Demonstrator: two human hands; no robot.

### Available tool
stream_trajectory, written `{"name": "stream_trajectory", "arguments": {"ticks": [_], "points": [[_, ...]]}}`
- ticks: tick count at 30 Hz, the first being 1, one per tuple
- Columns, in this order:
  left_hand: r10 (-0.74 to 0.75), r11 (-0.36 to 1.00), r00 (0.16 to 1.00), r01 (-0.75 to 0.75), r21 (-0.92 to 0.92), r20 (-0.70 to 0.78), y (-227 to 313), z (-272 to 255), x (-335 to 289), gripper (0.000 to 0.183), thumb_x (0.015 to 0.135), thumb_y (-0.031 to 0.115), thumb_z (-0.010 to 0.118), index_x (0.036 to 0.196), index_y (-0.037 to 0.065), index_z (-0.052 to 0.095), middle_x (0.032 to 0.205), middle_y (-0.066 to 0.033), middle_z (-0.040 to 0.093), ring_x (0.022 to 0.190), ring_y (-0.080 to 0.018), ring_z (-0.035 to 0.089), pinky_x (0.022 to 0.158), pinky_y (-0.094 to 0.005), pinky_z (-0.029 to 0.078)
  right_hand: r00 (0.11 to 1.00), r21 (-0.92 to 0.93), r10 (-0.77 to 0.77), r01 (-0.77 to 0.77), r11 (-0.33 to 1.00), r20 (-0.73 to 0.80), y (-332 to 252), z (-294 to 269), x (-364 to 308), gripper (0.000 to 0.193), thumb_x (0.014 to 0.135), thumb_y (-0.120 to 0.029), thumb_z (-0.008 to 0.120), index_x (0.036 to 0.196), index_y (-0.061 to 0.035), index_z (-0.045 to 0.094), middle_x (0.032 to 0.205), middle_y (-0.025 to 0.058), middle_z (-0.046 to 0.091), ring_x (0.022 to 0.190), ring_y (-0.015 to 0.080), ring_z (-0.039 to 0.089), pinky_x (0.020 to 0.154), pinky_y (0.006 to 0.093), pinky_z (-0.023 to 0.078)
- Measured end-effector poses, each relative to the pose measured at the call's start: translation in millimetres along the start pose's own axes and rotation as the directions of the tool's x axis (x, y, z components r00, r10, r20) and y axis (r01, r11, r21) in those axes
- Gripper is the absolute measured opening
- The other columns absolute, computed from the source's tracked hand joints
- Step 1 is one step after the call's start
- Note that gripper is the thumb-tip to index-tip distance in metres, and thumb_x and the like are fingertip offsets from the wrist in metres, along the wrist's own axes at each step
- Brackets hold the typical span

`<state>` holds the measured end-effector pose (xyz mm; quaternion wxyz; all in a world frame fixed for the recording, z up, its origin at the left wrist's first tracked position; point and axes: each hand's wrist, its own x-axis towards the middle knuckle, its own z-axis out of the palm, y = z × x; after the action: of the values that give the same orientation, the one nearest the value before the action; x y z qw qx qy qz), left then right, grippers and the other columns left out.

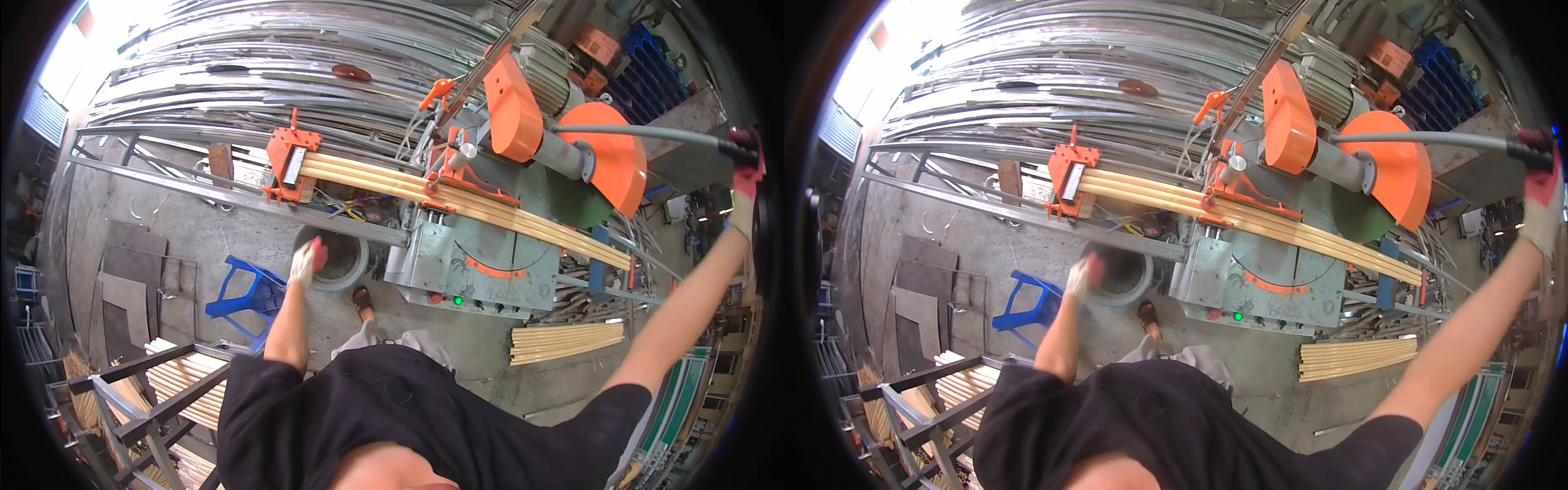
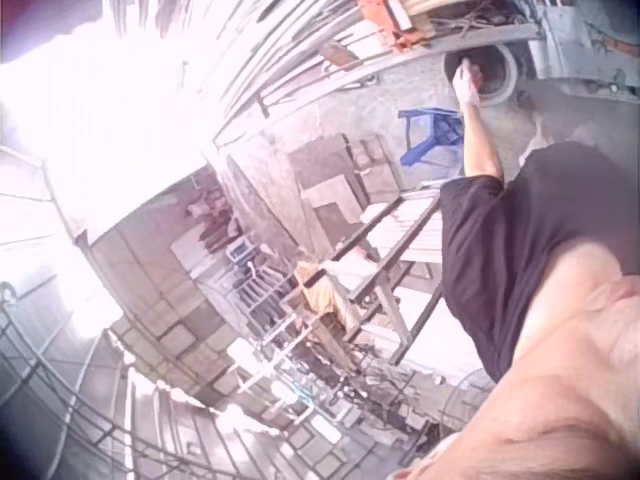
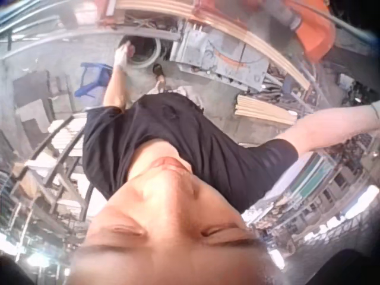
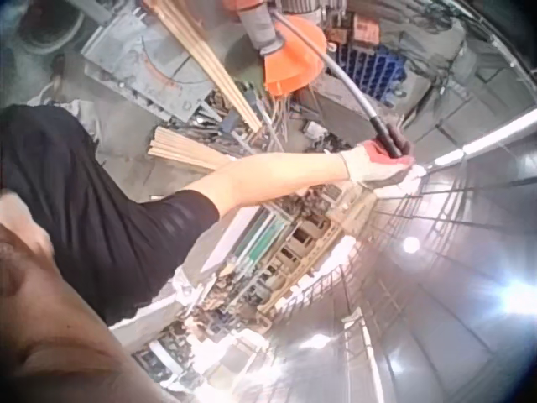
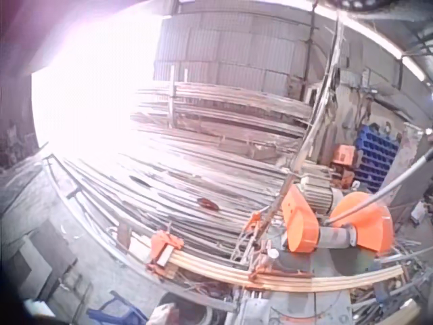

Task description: The person picks up a bundle of metal tubes and places them into a circular saw machine. They operate the saw lever to cut the tubes and then remove the shortened tubes from the machine.

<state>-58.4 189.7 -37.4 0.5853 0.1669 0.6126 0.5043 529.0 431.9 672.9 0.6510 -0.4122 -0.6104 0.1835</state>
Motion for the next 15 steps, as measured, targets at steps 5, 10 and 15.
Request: {"name": "stream_trajectory", "arguments": {"ticks": [5,10,15], "points": [[-0.352,0.808,0.919,0.393,-0.439,0.176,-220,-190,-192,0.036,0.098,0.046,0.066,0.077,0.018,0.058,0.067,-0.0023,0.055,0.054,-0.0182,0.052,0.049,-0.0334,0.042,0.975,0.128,-0.202,0.190,0.973,0.089,30,-10,3,0.037,0.106,-0.030,0.050,0.101,0.0043,0.064,0.100,0.0200,0.072,0.100,0.0339,0.069,0.102,0.0454,0.050],[-0.586,0.774,0.808,0.581,0.251,-0.062,-261,-188,-293,0.026,0.096,0.035,0.062,0.083,0.012,0.063,0.075,-0.0086,0.062,0.067,-0.0265,0.058,0.061,-0.0392,0.046,0.947,0.385,-0.305,0.320,0.866,-0.099,3,-22,-178,0.038,0.109,-0.028,0.048,0.092,0.0022,0.063,0.083,0.0133,0.065,0.082,0.0250,0.065,0.094,0.0468,0.053],[0.132,-0.192,0.856,-0.473,0.860,0.500,-274,-142,-244,0.020,0.094,0.024,0.058,0.090,0.006,0.067,0.083,-0.0149,0.069,0.079,-0.0347,0.064,0.072,-0.0450,0.051,0.970,0.415,-0.225,0.244,0.877,-0.095,21,-60,-353,0.040,0.111,-0.031,0.046,0.092,0.0029,0.058,0.094,0.0156,0.064,0.093,0.0313,0.065,0.110,0.0560,0.045]]}}
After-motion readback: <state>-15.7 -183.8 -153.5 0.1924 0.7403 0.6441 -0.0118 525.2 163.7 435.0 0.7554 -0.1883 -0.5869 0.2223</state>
